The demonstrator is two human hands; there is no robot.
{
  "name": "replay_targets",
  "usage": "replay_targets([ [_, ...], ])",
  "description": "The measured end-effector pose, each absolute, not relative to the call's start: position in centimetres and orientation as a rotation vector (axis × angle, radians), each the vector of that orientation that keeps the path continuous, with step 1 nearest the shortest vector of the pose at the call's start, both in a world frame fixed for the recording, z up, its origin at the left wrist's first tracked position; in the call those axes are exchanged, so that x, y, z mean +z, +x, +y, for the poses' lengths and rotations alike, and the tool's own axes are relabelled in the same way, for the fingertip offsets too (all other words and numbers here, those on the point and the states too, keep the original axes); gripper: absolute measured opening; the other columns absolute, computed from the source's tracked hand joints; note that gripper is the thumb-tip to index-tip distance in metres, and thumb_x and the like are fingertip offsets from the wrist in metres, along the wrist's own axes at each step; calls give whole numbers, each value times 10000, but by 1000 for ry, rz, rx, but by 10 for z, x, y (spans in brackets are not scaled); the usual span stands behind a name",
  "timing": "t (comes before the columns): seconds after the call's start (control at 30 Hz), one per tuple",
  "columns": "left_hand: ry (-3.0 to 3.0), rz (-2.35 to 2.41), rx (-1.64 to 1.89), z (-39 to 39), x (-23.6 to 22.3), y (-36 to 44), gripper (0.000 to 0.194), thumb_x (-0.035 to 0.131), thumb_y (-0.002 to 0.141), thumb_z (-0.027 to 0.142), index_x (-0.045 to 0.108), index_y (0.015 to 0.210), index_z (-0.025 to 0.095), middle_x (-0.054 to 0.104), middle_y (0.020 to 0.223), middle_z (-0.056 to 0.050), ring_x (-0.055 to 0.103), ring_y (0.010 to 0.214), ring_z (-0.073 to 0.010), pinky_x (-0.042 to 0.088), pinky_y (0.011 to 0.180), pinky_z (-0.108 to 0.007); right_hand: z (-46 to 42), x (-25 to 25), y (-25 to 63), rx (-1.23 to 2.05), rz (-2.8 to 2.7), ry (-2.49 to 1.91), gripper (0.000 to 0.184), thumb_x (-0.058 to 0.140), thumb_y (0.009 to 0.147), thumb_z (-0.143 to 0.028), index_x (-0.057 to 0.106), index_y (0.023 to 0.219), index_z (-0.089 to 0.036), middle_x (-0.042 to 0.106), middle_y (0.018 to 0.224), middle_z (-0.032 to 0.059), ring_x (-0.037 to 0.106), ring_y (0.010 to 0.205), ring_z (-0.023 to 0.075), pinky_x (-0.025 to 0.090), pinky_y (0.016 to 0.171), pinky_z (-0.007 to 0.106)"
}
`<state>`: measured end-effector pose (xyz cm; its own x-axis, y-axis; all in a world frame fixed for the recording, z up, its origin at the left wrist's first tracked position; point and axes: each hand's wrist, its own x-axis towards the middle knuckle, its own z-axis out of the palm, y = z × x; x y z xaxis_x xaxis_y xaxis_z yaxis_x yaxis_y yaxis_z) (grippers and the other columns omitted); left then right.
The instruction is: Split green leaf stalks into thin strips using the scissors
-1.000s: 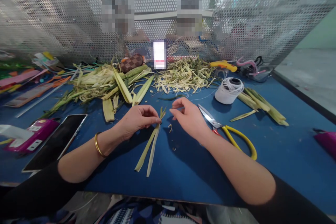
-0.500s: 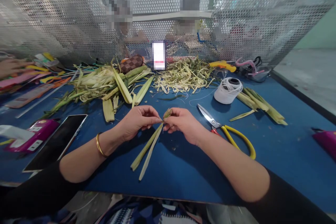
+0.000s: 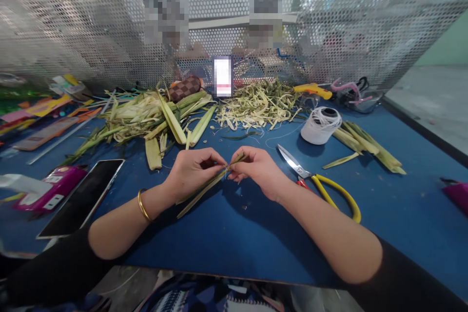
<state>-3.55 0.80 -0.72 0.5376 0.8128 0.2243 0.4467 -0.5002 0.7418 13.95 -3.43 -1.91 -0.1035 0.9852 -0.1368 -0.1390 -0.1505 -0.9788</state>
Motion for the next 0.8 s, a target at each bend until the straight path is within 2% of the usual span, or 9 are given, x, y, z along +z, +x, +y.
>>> replay_targets([
  [0.2,2241,1065,770,9,-12,-34,73,616,742,170,685,729,186,669,659,18,543,583,-90,381,566,-186,-36,-16,136,1380,-1214,-1121,150,719,645,-246,597,690,-172,618,588,-38,615,571,113,465,577,246],
  [0.4,2119,1099,894,6,-18,-29,119,607,789,268,660,726,183,676,706,-6,568,627,-113,421,613,-210,-35,-19,134,1314,-1126,-1230,275,748,651,-391,578,649,-176,626,584,-28,616,562,115,485,572,251],
  [0.6,2092,1077,878,6,-18,-29,102,607,788,254,658,730,188,667,712,-10,567,634,-122,434,617,-221,-33,-21,138,1394,-1063,-1290,273,740,626,-270,675,874,-177,690,684,-5,652,595,128,516,597,263],
  [0.8,2148,1044,908,7,-21,-28,97,616,786,257,657,723,196,676,768,-32,587,704,-139,453,670,-237,-32,-24,140,1467,-1079,-1307,161,722,623,-246,717,766,-173,669,629,-8,629,575,112,511,613,261],
])
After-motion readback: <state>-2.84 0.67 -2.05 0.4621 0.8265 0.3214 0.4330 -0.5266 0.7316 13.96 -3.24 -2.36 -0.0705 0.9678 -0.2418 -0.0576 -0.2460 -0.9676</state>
